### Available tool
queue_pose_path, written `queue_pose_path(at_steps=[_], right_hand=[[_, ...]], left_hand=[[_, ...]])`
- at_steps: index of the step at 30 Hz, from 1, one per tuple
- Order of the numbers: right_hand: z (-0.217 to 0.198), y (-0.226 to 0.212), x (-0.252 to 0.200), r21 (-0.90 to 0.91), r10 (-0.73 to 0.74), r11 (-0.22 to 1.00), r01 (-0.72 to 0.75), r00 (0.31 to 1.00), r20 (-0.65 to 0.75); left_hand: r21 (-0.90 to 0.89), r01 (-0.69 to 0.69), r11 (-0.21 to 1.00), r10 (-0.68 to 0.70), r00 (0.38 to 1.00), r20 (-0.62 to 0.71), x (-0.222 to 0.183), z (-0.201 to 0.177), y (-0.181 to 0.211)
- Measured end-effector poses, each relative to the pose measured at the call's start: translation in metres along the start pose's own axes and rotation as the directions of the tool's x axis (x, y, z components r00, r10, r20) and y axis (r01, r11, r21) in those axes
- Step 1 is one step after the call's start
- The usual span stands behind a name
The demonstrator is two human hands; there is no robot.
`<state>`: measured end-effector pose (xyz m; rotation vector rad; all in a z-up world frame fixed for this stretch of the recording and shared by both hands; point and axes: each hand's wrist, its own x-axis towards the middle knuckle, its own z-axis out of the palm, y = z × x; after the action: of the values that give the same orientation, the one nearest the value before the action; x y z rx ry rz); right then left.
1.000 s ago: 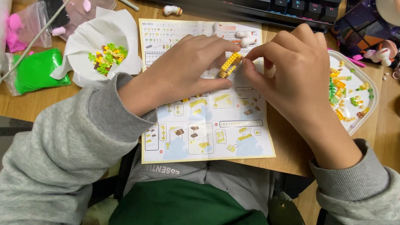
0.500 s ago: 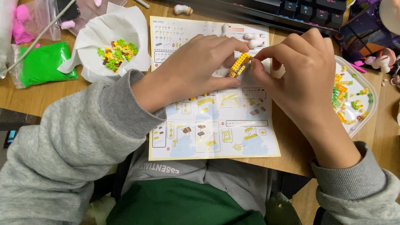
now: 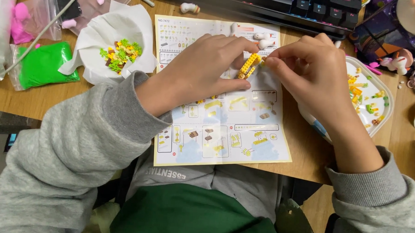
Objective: Assembling a small shop mascot figure using tiny plastic building blocks while following a printed instruction manual.
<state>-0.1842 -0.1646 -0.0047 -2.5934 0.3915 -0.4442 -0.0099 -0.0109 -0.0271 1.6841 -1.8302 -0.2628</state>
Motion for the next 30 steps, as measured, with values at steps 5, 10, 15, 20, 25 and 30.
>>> queue_pose_path(at_steps=[5, 10, 15, 20, 25, 30], right_hand=[[0.001, -0.003, -0.001, -0.002, -0.038, 0.999, 0.038, 0.999, -0.031], [0.004, -0.002, -0.003, -0.141, -0.159, 0.979, 0.149, 0.985, -0.065], [0.008, 0.000, -0.003, -0.372, -0.356, 0.884, 0.282, 0.923, -0.147], [0.003, -0.005, 0.003, -0.428, -0.353, 0.855, 0.293, 0.933, -0.066], [-0.005, -0.011, 0.010, -0.531, -0.357, 0.783, 0.325, 0.933, 0.044], [-0.014, -0.014, 0.014, -0.397, -0.215, 0.886, 0.238, 0.971, 0.102]], left_hand=[[0.000, -0.005, 1.000, 0.005, 1.000, -0.004, 0.000, 0.001, -0.001], [0.014, -0.007, 1.000, 0.007, 1.000, -0.007, 0.000, 0.000, 0.001], [0.008, -0.013, 1.000, 0.013, 1.000, -0.014, 0.000, 0.000, 0.001], [0.007, -0.038, 0.999, 0.039, 0.999, -0.032, 0.000, 0.003, -0.001], [0.009, -0.045, 0.999, 0.046, 0.998, -0.043, 0.000, 0.003, -0.002], [0.015, -0.027, 1.000, 0.027, 1.000, -0.016, -0.001, 0.001, 0.001]])
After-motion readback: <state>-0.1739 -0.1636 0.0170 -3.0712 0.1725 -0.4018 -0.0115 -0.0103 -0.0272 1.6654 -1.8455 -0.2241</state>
